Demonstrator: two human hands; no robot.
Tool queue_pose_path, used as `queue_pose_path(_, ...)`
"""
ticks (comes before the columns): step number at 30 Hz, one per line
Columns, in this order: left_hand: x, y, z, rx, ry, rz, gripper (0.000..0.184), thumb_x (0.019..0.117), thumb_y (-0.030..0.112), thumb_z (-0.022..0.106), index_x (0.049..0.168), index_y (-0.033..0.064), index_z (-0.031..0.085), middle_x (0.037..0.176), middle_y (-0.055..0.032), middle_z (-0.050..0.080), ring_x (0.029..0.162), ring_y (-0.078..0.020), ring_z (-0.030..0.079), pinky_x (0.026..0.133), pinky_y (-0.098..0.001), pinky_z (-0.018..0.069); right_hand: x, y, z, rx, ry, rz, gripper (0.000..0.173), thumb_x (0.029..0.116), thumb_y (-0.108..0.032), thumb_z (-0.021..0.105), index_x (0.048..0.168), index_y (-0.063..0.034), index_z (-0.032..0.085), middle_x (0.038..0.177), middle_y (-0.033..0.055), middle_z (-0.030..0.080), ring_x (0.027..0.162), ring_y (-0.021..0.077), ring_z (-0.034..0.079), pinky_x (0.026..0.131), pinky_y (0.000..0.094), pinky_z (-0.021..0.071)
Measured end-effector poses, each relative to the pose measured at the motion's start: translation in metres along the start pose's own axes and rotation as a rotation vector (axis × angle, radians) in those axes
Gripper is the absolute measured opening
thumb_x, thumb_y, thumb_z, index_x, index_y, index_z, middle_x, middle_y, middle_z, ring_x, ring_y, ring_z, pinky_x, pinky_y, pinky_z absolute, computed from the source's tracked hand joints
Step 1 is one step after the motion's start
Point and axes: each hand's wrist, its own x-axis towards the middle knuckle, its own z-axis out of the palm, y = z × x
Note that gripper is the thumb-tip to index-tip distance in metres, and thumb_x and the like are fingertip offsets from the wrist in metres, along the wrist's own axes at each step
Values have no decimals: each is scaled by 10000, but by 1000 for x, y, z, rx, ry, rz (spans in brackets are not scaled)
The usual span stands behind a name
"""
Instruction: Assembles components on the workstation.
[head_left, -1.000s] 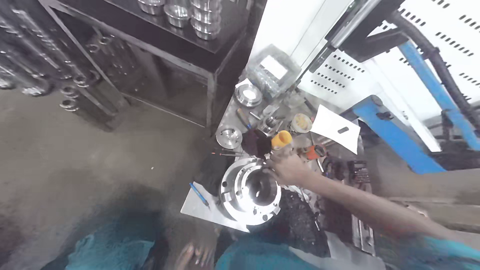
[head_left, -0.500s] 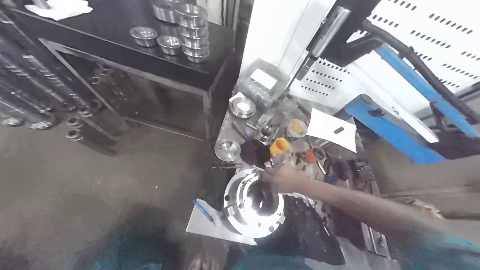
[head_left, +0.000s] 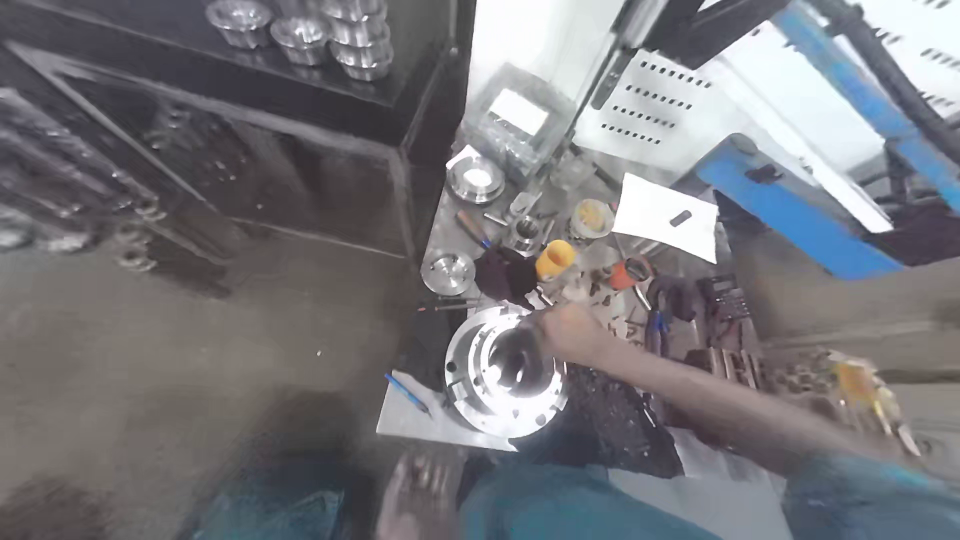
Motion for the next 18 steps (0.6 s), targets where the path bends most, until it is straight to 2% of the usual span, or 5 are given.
queue_pose_path(3, 1, -7, 19, -194, -23, 21, 608, 1057, 459, 251, 1118, 90, 730, 942, -72, 740, 836, -186, 713, 772, -360, 597, -21, -12, 6, 43, 127, 59, 566, 1018, -551, 505, 850, -47, 700, 747, 196, 678, 745, 442, 695, 620, 651, 516)
queue_pose_path(6, 13, -6, 46, -354, -266, 4, 796, 1020, 598, 234, 1429, -23, 517, 1346, -252, 619, 1236, -349, 624, 1036, -455, 507, -39, -13, 5, 314, 377, -180, 495, 983, -539, 514, 906, -83, 692, 678, 61, 627, 587, 258, 628, 525, 513, 503)
queue_pose_path(11, 11, -18, 79, -368, -431, 4, 893, 990, 673, 189, 1538, -5, 384, 1525, -255, 469, 1432, -377, 450, 1199, -491, 340, -77, -47, 19, 688, 406, -564, 281, 1024, -353, 594, 1098, -123, 736, 942, 19, 723, 791, 95, 678, 708, 313, 595)
queue_pose_path(14, 7, -28, 90, -182, -459, 28, 897, 978, 686, 141, 1576, 48, 341, 1575, -202, 432, 1450, -334, 434, 1156, -464, 393, -83, -62, 33, 626, 439, -586, 264, 983, -341, 658, 1084, -112, 741, 1019, 67, 737, 890, 174, 715, 766, 369, 611)
queue_pose_path(18, 4, -49, 102, -63, -324, 112, 859, 1012, 600, 88, 1486, -21, 447, 1493, -237, 513, 1408, -375, 474, 1176, -495, 373, -86, -59, 46, 568, 432, -515, 217, 960, -275, 649, 1030, -84, 727, 992, 103, 718, 854, 230, 721, 711, 402, 617)
